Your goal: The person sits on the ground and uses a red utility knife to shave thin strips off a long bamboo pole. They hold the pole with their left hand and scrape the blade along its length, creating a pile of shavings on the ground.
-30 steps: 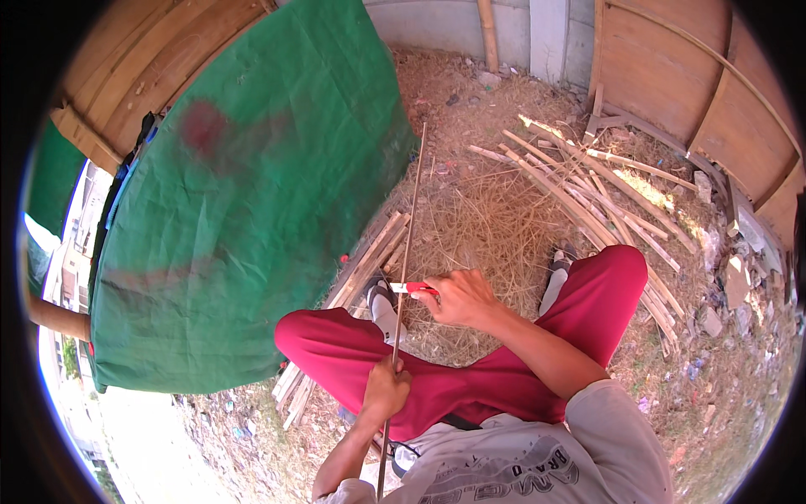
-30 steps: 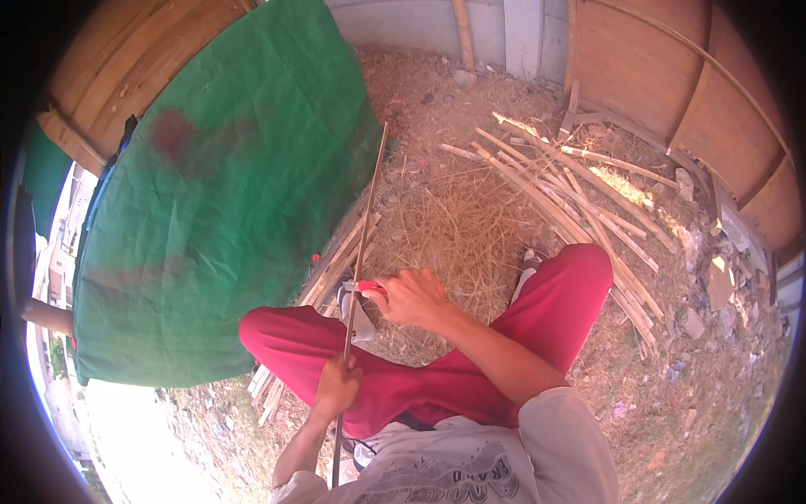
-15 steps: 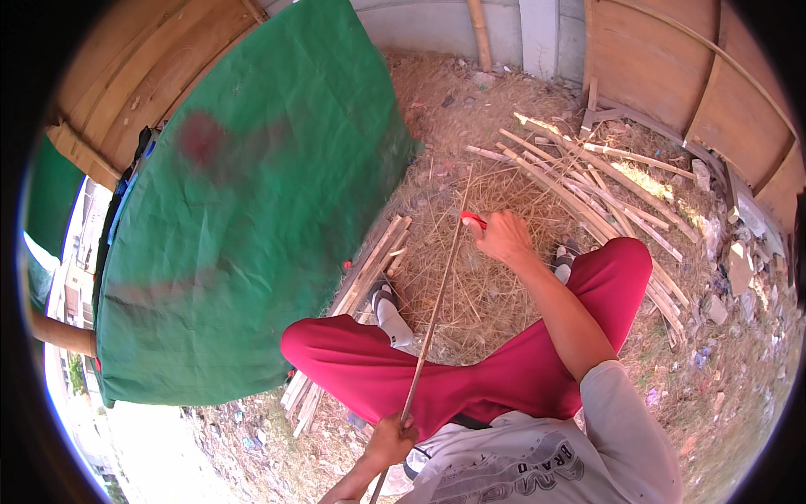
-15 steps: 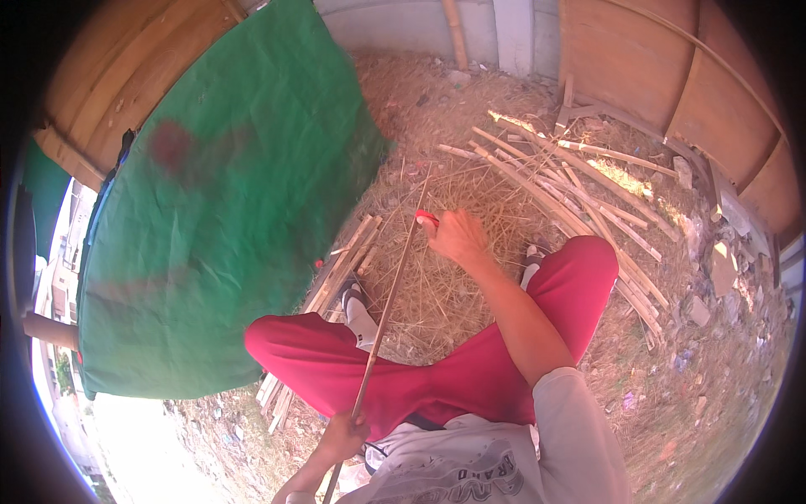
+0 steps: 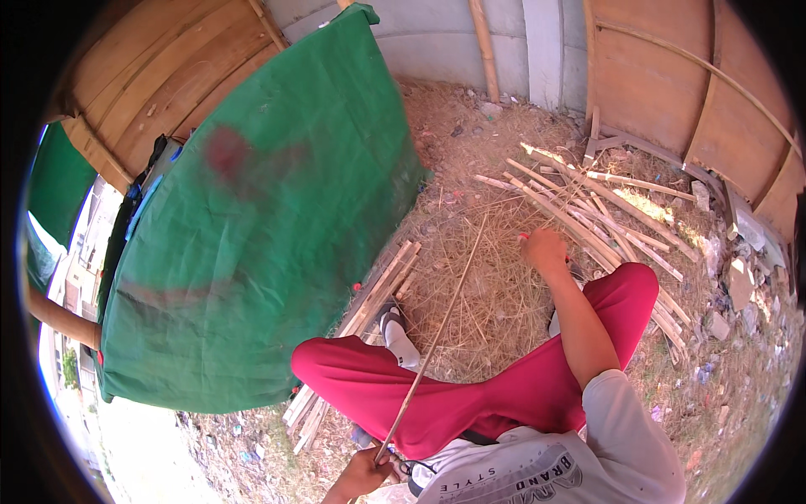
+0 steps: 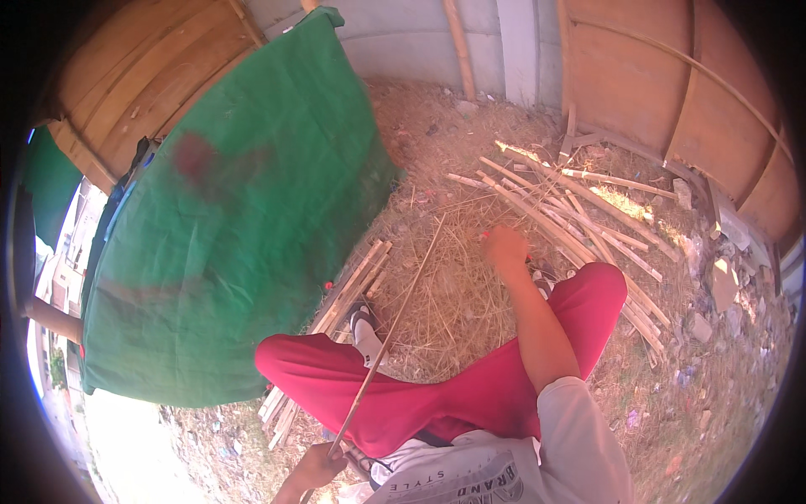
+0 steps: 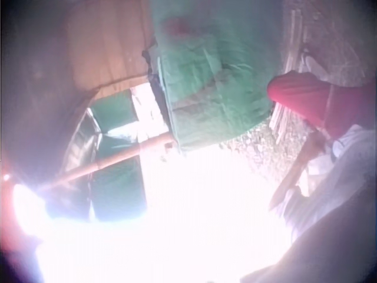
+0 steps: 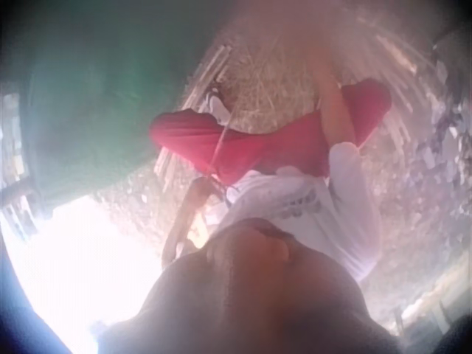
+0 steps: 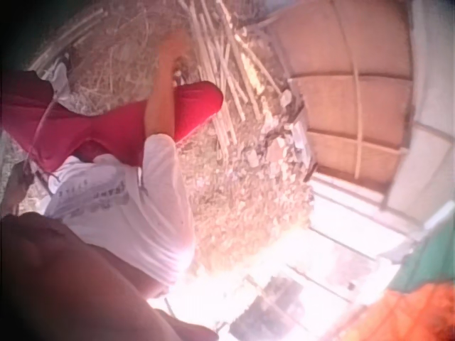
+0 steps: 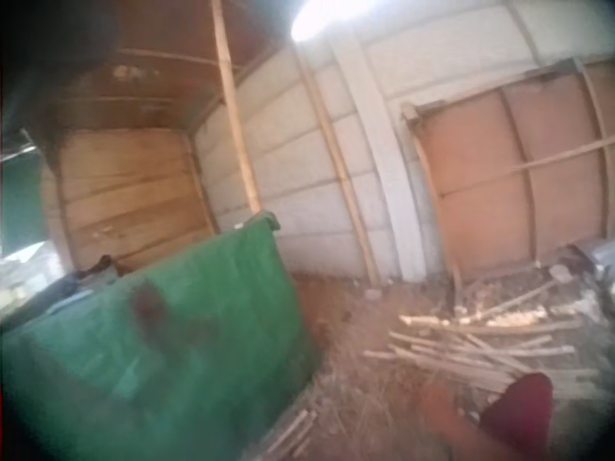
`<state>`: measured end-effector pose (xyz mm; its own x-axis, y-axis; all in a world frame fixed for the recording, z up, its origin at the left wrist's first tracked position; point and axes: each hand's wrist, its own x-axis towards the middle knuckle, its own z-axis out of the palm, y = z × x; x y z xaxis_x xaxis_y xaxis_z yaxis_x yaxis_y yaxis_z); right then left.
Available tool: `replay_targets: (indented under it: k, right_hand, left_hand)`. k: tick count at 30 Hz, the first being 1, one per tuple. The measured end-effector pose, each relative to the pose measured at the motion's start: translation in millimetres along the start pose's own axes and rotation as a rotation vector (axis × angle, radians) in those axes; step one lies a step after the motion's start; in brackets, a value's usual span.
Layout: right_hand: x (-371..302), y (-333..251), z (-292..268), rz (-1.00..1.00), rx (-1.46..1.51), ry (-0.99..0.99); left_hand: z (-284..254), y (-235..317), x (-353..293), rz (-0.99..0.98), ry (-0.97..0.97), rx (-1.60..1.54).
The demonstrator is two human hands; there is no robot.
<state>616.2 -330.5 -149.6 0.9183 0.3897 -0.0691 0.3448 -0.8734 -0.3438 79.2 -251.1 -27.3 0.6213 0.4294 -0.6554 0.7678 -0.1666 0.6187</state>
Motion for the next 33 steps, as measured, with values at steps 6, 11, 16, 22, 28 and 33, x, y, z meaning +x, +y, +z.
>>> replay_targets:
  k: [6,11,16,22,28,33]
  right_hand:
    - [-54,-43,-37,-0.164,0.226,-0.009]
    - [-87,-62,-47,-0.275,0.594,-0.146]
    - [-114,-86,-22,-0.218,1.124,-0.438]
    - [-123,-98,-2,-0.158,1.344,-0.518]
    - [-116,-98,3,0.026,1.426,-0.578]
    - [-114,-98,-12,0.064,1.451,-0.561]
  left_hand:
    - [13,-15,48,0.135,-0.093,-0.265]
    - [10,31,69,-0.079,-0.246,-0.632]
    - [8,62,101,0.006,-0.329,-0.751]
    - [10,80,119,0.028,-0.396,-0.76]
    - [8,92,128,0.022,-0.458,-0.713]
    - [4,89,138,0.031,-0.399,-0.607]
